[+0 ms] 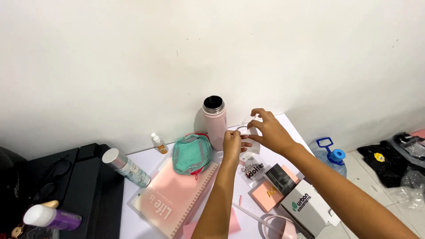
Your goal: Unboxing and organizing personal items, cosmetics, and accessories on a desk and shelf.
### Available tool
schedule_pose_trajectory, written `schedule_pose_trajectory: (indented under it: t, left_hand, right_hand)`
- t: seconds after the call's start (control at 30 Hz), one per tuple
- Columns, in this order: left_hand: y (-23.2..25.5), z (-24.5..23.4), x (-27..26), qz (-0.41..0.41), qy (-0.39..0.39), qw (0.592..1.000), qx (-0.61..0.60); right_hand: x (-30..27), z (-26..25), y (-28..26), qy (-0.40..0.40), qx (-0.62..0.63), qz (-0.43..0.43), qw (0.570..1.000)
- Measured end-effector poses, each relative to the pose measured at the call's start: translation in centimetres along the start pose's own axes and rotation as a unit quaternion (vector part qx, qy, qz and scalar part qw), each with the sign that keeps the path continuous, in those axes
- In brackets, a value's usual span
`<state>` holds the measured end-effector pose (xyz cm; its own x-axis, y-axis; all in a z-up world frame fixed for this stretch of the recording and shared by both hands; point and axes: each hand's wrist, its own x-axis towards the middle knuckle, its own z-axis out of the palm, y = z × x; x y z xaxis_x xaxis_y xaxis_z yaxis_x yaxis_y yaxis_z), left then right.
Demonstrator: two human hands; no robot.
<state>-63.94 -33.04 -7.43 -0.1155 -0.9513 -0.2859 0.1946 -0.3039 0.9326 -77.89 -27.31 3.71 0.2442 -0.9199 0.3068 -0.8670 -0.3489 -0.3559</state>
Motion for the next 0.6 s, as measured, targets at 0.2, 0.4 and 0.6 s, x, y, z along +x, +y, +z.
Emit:
schedule_pose_trajectory:
  t: [0.2,0.4,0.6]
  left_hand:
    - [-2.4,-0.4,1.8,0.027,0.007,0.999,0.028]
    - [-4.0,-2.4,0.7,0.329,0.053,0.917,0.219]
    - [-0.4,-1.1,-4.9,0.117,-0.194,0.971,0.079]
  right_hand:
    - [0.4,-0.1,0.9,0.036,0.029,-0.051,0.998]
    - [0.2,-3.8,0.0,-0.002,0.109,-0.027,0.994]
    - [-0.2,-5.0,-0.7,-0.046,0.129,0.02,0.99]
